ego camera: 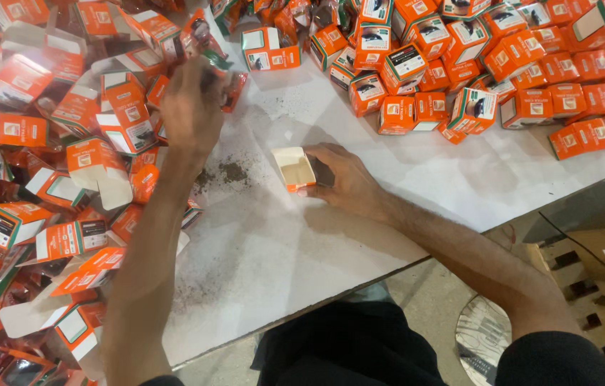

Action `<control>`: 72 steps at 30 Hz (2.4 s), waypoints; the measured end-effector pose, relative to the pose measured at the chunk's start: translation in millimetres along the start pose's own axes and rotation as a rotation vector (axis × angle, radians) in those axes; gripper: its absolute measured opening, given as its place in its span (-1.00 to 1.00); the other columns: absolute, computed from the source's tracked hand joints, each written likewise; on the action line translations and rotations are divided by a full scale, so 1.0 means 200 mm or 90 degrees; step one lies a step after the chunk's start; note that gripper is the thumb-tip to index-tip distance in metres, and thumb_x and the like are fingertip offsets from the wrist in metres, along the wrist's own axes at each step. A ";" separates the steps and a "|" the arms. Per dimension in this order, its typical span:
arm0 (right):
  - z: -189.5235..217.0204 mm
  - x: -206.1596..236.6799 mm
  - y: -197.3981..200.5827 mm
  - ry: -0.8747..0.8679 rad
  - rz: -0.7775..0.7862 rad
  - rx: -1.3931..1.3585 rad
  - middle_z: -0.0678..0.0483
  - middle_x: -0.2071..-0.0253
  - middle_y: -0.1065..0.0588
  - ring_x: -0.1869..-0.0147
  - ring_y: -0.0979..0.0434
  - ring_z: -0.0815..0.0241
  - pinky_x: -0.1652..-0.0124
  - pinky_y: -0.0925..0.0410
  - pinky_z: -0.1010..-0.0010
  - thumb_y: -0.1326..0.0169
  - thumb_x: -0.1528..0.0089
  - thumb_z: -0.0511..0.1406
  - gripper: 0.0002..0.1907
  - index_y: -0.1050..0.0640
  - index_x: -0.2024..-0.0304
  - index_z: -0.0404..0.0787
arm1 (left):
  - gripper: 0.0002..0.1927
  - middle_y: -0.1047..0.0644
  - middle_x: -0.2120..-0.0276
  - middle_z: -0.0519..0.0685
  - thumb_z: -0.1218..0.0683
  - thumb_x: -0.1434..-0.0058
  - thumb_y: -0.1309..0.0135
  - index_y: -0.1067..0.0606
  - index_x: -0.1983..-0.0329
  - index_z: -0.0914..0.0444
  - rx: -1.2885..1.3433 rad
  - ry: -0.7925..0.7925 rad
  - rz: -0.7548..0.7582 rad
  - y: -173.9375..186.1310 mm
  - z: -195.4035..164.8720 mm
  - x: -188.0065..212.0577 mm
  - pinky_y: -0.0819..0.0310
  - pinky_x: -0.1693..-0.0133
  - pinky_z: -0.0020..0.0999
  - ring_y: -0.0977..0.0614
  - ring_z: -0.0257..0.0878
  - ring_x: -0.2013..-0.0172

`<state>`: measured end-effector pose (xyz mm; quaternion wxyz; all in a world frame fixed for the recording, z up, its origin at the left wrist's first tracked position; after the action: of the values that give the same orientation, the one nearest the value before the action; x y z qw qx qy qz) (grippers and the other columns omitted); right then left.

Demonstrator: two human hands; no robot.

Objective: The person picks up plastic-wrapped products and small orange boxes from a large pile on the table, opens a box, places a wrapped product inside, folds the flaps closed, and sets the packed box back onto the pile, repeating this cycle throughout the episode.

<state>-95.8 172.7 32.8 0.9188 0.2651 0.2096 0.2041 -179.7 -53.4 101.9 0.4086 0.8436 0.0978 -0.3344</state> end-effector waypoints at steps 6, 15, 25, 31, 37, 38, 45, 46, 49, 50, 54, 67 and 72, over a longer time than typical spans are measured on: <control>0.03 0.05 -0.04 0.067 -0.056 0.062 -0.07 0.04 -0.55 -0.11 -0.52 -0.13 -0.10 -0.36 0.11 -0.47 0.09 -0.22 -0.34 -0.53 -0.03 -0.24 | -0.62 -0.47 -0.05 0.33 0.36 -0.12 -0.22 -0.42 0.01 0.35 0.094 -0.170 -0.113 0.27 -0.60 0.51 -0.58 0.04 -0.09 -0.63 0.15 0.02; 0.08 0.07 -0.09 0.037 -0.011 0.046 -0.05 0.08 -0.55 -0.10 -0.52 -0.13 -0.11 -0.36 0.10 -0.38 -0.08 -0.29 -0.52 -0.51 -0.02 -0.20 | -0.57 -0.45 -0.10 0.15 0.04 -0.18 -0.33 -0.54 -0.08 0.27 -0.031 -0.257 0.036 0.01 -0.63 0.70 -0.13 -0.29 0.35 -0.37 0.23 -0.28; 0.11 0.09 -0.09 0.075 -0.025 0.036 -0.11 -0.04 -0.50 -0.17 -0.48 -0.21 -0.11 -0.36 0.07 -0.42 -0.02 -0.29 -0.29 -0.41 -0.16 -0.26 | -0.54 -0.37 -0.09 0.30 0.16 -0.19 -0.25 -0.37 -0.11 0.29 0.168 0.328 0.125 -0.14 -0.36 0.70 -0.41 0.10 -0.05 -0.45 0.08 0.07; 0.09 0.12 -0.11 0.042 -0.024 -0.006 -0.08 -0.16 -0.51 -0.24 -0.53 -0.12 -0.14 -0.44 0.17 -0.37 -0.09 -0.36 -0.33 -0.37 -0.21 -0.23 | -0.83 -0.56 0.34 -0.07 0.19 -0.28 -0.17 -0.44 0.16 0.35 0.470 0.415 0.127 -0.28 -0.28 0.70 -0.51 0.39 -0.53 -0.61 -0.45 0.37; 0.25 0.15 -0.13 0.222 -0.054 0.250 -0.16 -0.15 -0.49 -0.26 -0.49 -0.17 -0.14 -0.40 0.07 -0.30 -0.06 -0.40 -0.34 -0.44 -0.22 -0.29 | -0.87 -0.50 0.40 -0.10 0.22 -0.26 -0.14 -0.47 0.17 0.34 0.738 0.438 0.257 -0.32 -0.22 0.76 -0.53 0.39 -0.43 -0.54 -0.39 0.44; 0.26 0.15 -0.13 0.227 -0.059 0.277 -0.18 -0.14 -0.48 -0.25 -0.49 -0.17 -0.13 -0.39 0.05 -0.30 -0.05 -0.38 -0.32 -0.43 -0.23 -0.32 | -0.88 -0.49 0.41 -0.11 0.25 -0.24 -0.13 -0.47 0.18 0.35 0.842 0.426 0.281 -0.31 -0.24 0.76 -0.62 0.33 -0.40 -0.58 -0.37 0.41; 0.22 0.14 -0.11 0.159 -0.067 0.204 -0.08 -0.09 -0.52 -0.12 -0.57 -0.13 -0.06 -0.40 0.08 -0.26 -0.15 -0.38 -0.56 -0.44 -0.05 -0.30 | -0.89 -0.54 0.34 0.03 0.22 -0.33 -0.13 -0.52 0.13 0.38 0.554 0.481 0.292 -0.33 -0.18 0.74 -0.43 0.45 -0.37 -0.48 -0.36 0.48; 0.23 0.15 -0.11 0.177 -0.070 0.224 -0.08 -0.09 -0.53 -0.10 -0.58 -0.12 -0.03 -0.40 0.10 -0.27 -0.15 -0.37 -0.60 -0.44 0.01 -0.25 | -0.85 -0.53 0.29 0.06 0.23 -0.32 -0.13 -0.55 0.08 0.37 0.494 0.465 0.286 -0.32 -0.20 0.74 -0.40 0.42 -0.33 -0.47 -0.33 0.45; 0.26 0.17 -0.12 0.226 -0.084 0.298 -0.13 -0.10 -0.54 -0.02 -0.59 -0.10 0.04 -0.41 0.13 -0.27 -0.14 -0.38 -0.60 -0.43 0.01 -0.19 | -0.75 -0.57 0.01 0.12 0.24 -0.37 -0.06 -0.51 -0.09 0.35 0.395 0.192 0.161 -0.16 -0.34 0.66 -0.51 0.06 -0.26 -0.60 -0.17 0.09; 0.27 0.17 -0.13 0.240 -0.090 0.326 -0.15 -0.10 -0.54 0.01 -0.59 -0.09 0.06 -0.42 0.14 -0.27 -0.14 -0.39 -0.57 -0.43 -0.03 -0.18 | -0.72 -0.59 -0.10 0.13 0.25 -0.39 -0.03 -0.48 -0.15 0.35 0.372 0.064 0.105 -0.09 -0.42 0.64 -0.58 -0.11 -0.25 -0.67 -0.10 -0.08; 0.19 0.15 -0.12 0.156 -0.064 0.197 -0.05 -0.07 -0.56 -0.02 -0.58 -0.13 0.04 -0.41 0.09 -0.28 -0.16 -0.34 -0.53 -0.34 -0.02 -0.21 | -0.59 -0.51 -0.16 0.26 0.19 -0.17 -0.28 -0.46 -0.05 0.37 0.245 -0.150 0.137 -0.02 -0.53 0.67 -0.49 -0.20 -0.08 -0.53 0.15 -0.23; 0.23 0.14 -0.17 0.202 -0.022 0.187 -0.15 -0.28 -0.40 -0.19 -0.50 -0.16 -0.08 -0.41 0.06 -0.25 -0.17 -0.38 -0.49 -0.36 -0.12 -0.13 | -0.66 -0.37 -0.35 0.28 0.19 -0.11 -0.29 -0.46 0.07 0.23 0.072 -0.214 0.202 -0.04 -0.57 0.72 -0.23 -0.33 0.15 -0.31 0.22 -0.40; 0.21 0.11 -0.08 0.183 -0.058 0.210 -0.03 -0.33 -0.33 -0.39 -0.39 -0.16 -0.23 -0.38 0.05 -0.23 -0.21 -0.43 -0.45 -0.36 -0.20 -0.06 | -0.51 -0.33 -0.38 0.18 0.07 -0.26 -0.24 -0.47 -0.25 0.20 -0.101 -0.209 0.183 0.09 -0.57 0.78 -0.14 -0.32 0.22 -0.39 0.11 -0.32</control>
<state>-52.2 154.6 49.5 0.8319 0.3704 0.3808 0.1606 1.9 2.9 63.0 0.5274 0.7484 -0.0652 -0.3968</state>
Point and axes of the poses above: each hand's wrist, its own x-axis away from the middle knuckle, its own y-axis out of the back of the hand, z = x × y, the point moved 9 cm from there along -x, towards the middle knuckle
